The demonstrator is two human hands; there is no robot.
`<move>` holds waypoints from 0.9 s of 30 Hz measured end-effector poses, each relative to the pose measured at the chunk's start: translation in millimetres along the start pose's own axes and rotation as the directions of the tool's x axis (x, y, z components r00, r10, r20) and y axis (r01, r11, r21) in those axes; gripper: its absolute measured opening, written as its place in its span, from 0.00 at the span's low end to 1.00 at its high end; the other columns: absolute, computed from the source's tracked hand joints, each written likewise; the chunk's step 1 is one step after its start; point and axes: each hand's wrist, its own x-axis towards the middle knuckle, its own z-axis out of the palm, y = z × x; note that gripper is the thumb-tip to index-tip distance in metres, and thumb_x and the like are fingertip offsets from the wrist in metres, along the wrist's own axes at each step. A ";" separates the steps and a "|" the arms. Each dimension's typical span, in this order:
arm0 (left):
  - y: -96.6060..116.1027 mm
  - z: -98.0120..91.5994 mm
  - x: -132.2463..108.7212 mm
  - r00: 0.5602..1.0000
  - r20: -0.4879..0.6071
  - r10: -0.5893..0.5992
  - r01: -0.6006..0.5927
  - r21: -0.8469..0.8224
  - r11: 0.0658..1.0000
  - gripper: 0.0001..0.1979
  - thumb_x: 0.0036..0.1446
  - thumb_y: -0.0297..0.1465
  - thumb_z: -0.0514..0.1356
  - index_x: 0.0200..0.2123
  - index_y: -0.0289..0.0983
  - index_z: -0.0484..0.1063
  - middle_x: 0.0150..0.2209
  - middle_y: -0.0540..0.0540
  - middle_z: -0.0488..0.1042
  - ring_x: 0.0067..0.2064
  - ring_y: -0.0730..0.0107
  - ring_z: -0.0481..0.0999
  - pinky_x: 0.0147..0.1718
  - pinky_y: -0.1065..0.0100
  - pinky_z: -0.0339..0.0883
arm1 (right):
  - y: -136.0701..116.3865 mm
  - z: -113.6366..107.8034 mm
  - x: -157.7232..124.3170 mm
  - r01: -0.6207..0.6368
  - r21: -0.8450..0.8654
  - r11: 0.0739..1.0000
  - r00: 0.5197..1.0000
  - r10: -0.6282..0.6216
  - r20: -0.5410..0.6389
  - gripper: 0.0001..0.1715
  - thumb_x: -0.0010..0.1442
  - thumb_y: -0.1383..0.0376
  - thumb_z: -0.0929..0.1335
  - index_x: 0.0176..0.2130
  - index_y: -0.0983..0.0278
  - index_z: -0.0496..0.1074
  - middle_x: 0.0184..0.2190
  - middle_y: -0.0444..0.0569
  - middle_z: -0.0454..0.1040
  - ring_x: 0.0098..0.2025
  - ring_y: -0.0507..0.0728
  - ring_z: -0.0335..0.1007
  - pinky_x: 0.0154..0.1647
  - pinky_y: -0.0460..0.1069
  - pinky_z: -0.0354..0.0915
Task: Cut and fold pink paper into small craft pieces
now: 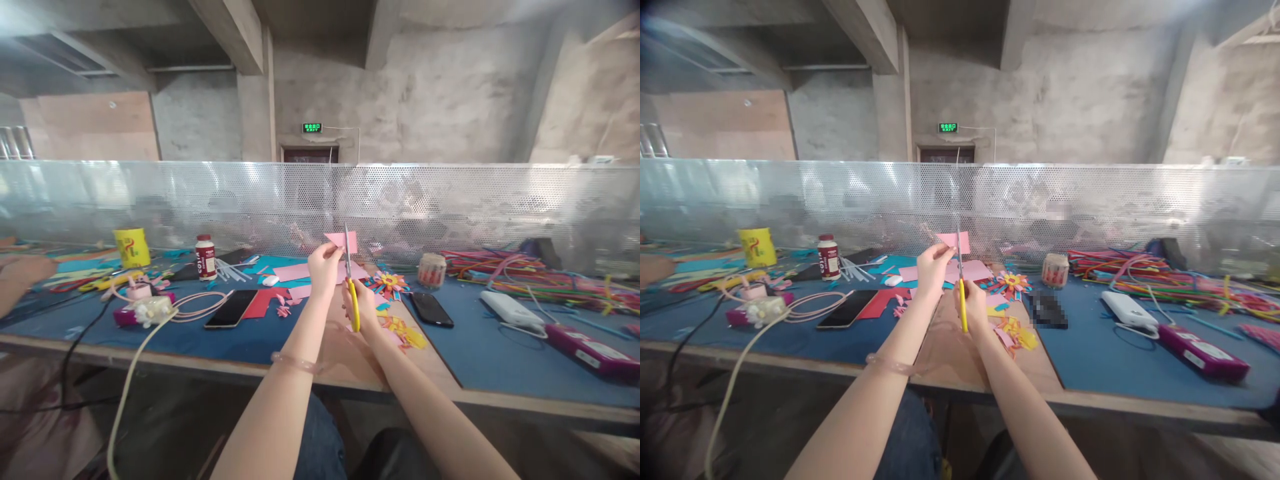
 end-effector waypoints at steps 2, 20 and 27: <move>-1.7 -0.1 0.6 1.000 0.002 0.006 -0.006 0.006 1.000 0.06 0.46 0.29 0.61 0.29 0.34 0.74 0.29 0.45 0.77 0.34 0.66 0.75 0.33 0.67 0.69 | -0.3 0.0 0.2 -0.001 -0.007 1.000 1.000 0.001 -0.006 0.19 0.55 0.53 0.60 0.26 0.64 0.65 0.13 0.40 0.61 0.16 0.49 0.59 0.17 0.43 0.56; -20.7 -8.8 12.9 0.987 -0.113 0.111 -0.086 0.208 0.974 0.11 0.55 0.27 0.50 0.39 0.34 0.70 0.41 0.40 0.73 0.44 0.61 0.72 0.45 0.60 0.64 | -13.0 5.0 -1.6 -0.074 0.015 0.997 0.997 0.074 0.008 0.19 0.51 0.51 0.64 0.32 0.64 0.64 0.27 0.45 0.67 0.29 0.54 0.62 0.30 0.48 0.59; -19.7 -9.7 9.7 0.978 -0.088 0.189 -0.167 0.212 0.963 0.09 0.56 0.31 0.52 0.37 0.35 0.69 0.37 0.42 0.73 0.41 0.64 0.71 0.42 0.63 0.64 | -0.5 9.2 2.7 -0.102 0.016 0.995 0.994 0.103 -0.043 0.21 0.50 0.51 0.65 0.36 0.63 0.61 0.34 0.48 0.65 0.36 0.56 0.63 0.37 0.51 0.62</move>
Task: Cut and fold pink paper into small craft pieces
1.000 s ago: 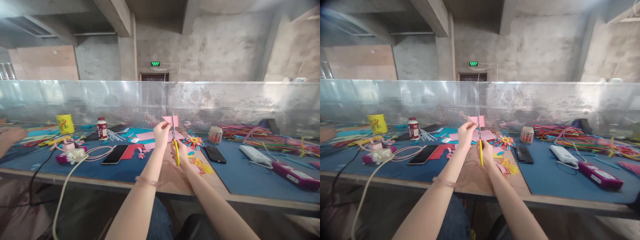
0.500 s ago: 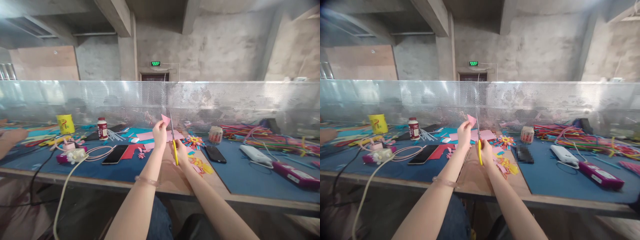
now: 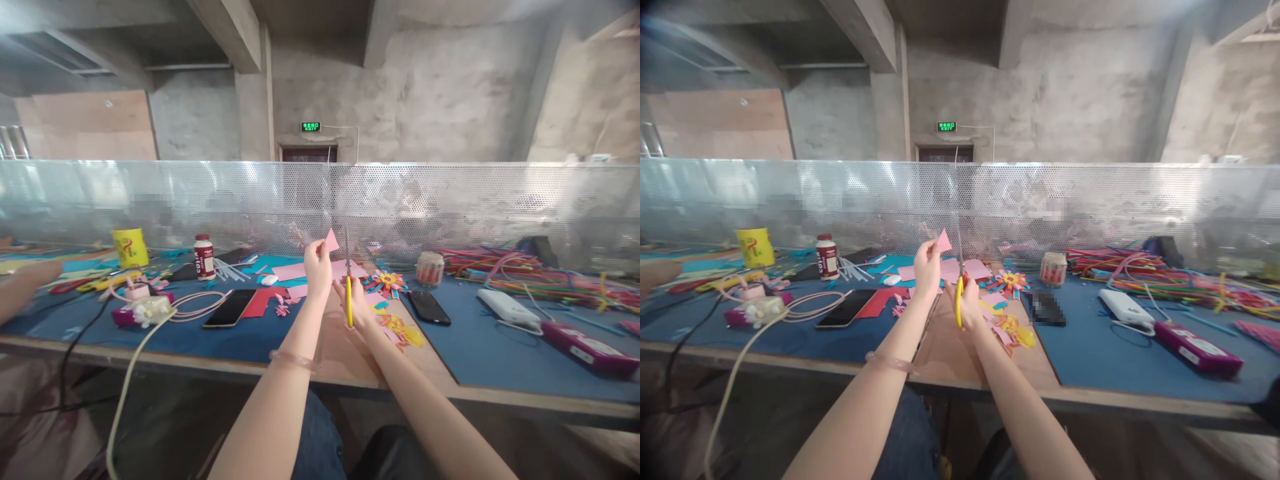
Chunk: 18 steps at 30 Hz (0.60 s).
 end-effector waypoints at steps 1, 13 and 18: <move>0.6 -0.4 0.0 1.000 -0.004 -0.003 0.003 -0.009 1.000 0.08 0.56 0.31 0.53 0.36 0.35 0.69 0.36 0.42 0.72 0.41 0.64 0.71 0.41 0.63 0.65 | 0.3 -0.4 0.5 0.001 0.014 1.000 1.000 -0.001 0.001 0.20 0.51 0.51 0.64 0.36 0.63 0.61 0.33 0.47 0.65 0.35 0.56 0.63 0.37 0.51 0.62; -6.5 -3.5 4.3 0.997 0.003 -0.075 0.074 -0.149 0.986 0.09 0.52 0.35 0.58 0.32 0.35 0.69 0.32 0.44 0.73 0.36 0.67 0.73 0.36 0.66 0.67 | 7.3 3.4 -8.2 0.012 0.021 1.000 0.984 -0.016 0.179 0.19 0.56 0.50 0.59 0.29 0.63 0.64 0.21 0.42 0.64 0.22 0.51 0.62 0.19 0.43 0.57; -6.8 -4.9 3.7 0.998 0.005 -0.070 0.070 -0.155 0.985 0.10 0.51 0.36 0.59 0.32 0.34 0.69 0.33 0.43 0.74 0.37 0.66 0.74 0.36 0.65 0.68 | 1.5 3.0 -10.7 -0.005 0.064 0.998 0.981 -0.008 0.196 0.20 0.55 0.49 0.59 0.29 0.63 0.64 0.19 0.42 0.63 0.18 0.50 0.60 0.16 0.43 0.58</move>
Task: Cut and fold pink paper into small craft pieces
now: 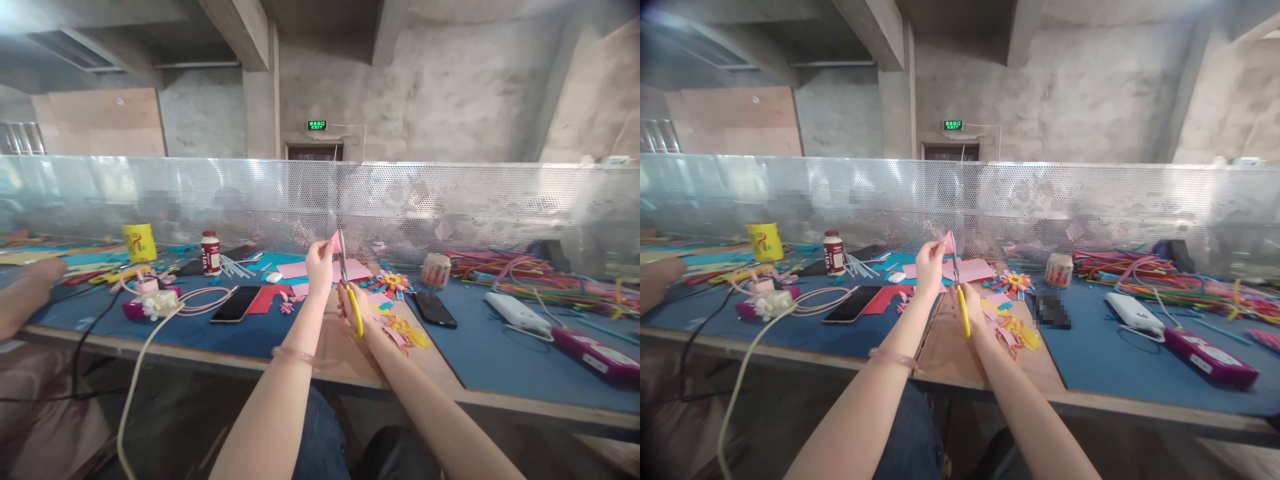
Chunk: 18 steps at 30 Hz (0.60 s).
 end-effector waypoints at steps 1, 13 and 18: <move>-0.5 0.2 -0.1 1.000 0.000 0.006 -0.006 0.001 1.000 0.10 0.51 0.36 0.59 0.32 0.34 0.69 0.33 0.43 0.74 0.37 0.66 0.74 0.36 0.66 0.68 | -1.5 0.2 -0.5 -0.009 0.016 1.000 1.000 0.009 0.001 0.21 0.55 0.49 0.59 0.29 0.63 0.64 0.19 0.42 0.63 0.18 0.50 0.60 0.16 0.43 0.58; 1.3 4.9 -2.1 0.998 0.008 0.062 -0.061 -0.050 0.997 0.11 0.50 0.36 0.60 0.31 0.33 0.70 0.32 0.42 0.74 0.36 0.64 0.75 0.38 0.62 0.69 | -5.9 -1.2 -2.0 -0.051 0.110 0.993 0.999 0.049 0.015 0.22 0.54 0.47 0.60 0.30 0.62 0.62 0.20 0.40 0.61 0.16 0.49 0.59 0.12 0.44 0.59; -1.1 5.3 -1.9 0.998 0.018 0.068 -0.068 -0.025 0.997 0.11 0.52 0.37 0.59 0.32 0.34 0.70 0.33 0.42 0.75 0.38 0.65 0.75 0.41 0.62 0.68 | -0.3 0.4 0.7 -0.016 0.085 0.996 1.000 0.016 -0.009 0.22 0.55 0.47 0.59 0.29 0.63 0.62 0.20 0.41 0.60 0.17 0.49 0.60 0.13 0.43 0.58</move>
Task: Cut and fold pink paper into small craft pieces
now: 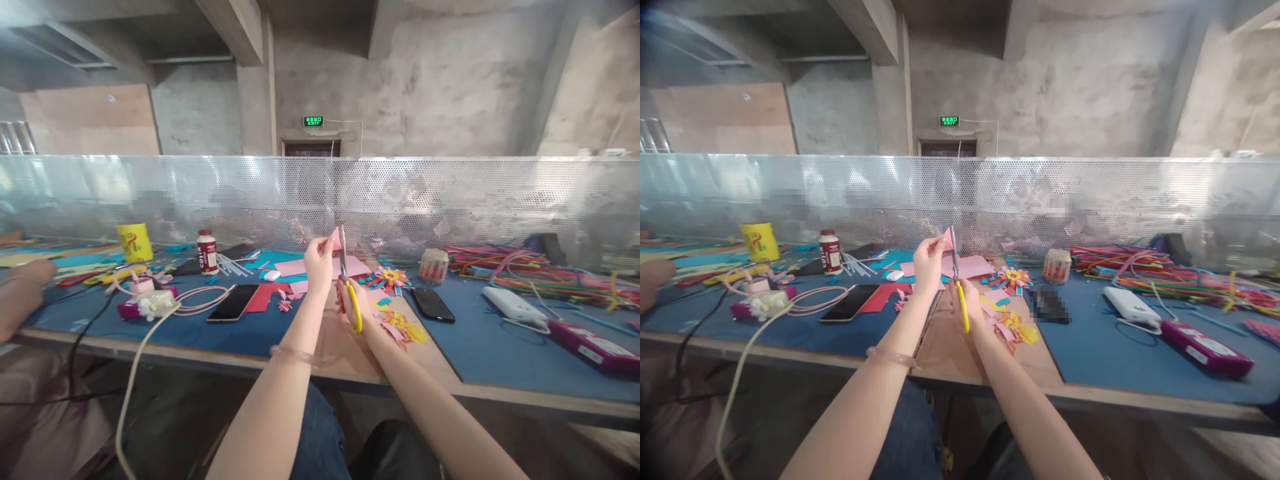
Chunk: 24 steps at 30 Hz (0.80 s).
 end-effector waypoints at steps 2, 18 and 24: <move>-1.1 0.4 0.1 1.000 -0.003 -0.002 0.002 0.007 1.000 0.11 0.52 0.37 0.59 0.32 0.34 0.70 0.33 0.42 0.75 0.38 0.65 0.75 0.41 0.62 0.68 | -0.7 -0.3 -0.4 0.005 0.002 1.000 1.000 -0.005 0.006 0.22 0.55 0.47 0.59 0.29 0.63 0.62 0.20 0.41 0.61 0.17 0.49 0.60 0.13 0.43 0.57; -2.7 -0.2 1.3 1.000 -0.022 -0.004 0.005 0.034 0.999 0.12 0.52 0.39 0.58 0.33 0.34 0.72 0.33 0.42 0.76 0.37 0.64 0.75 0.39 0.63 0.68 | 2.9 -1.3 0.1 0.015 -0.023 1.000 1.000 -0.015 -0.002 0.20 0.55 0.49 0.60 0.30 0.63 0.64 0.20 0.42 0.63 0.17 0.50 0.61 0.13 0.43 0.58; -0.2 0.1 0.5 1.000 -0.006 -0.004 0.005 0.027 1.000 0.11 0.52 0.37 0.58 0.32 0.34 0.71 0.33 0.43 0.76 0.37 0.65 0.75 0.39 0.63 0.68 | 3.7 -1.5 1.1 0.007 -0.029 1.000 1.000 -0.007 0.001 0.20 0.54 0.49 0.60 0.30 0.64 0.65 0.19 0.42 0.63 0.16 0.50 0.59 0.13 0.43 0.57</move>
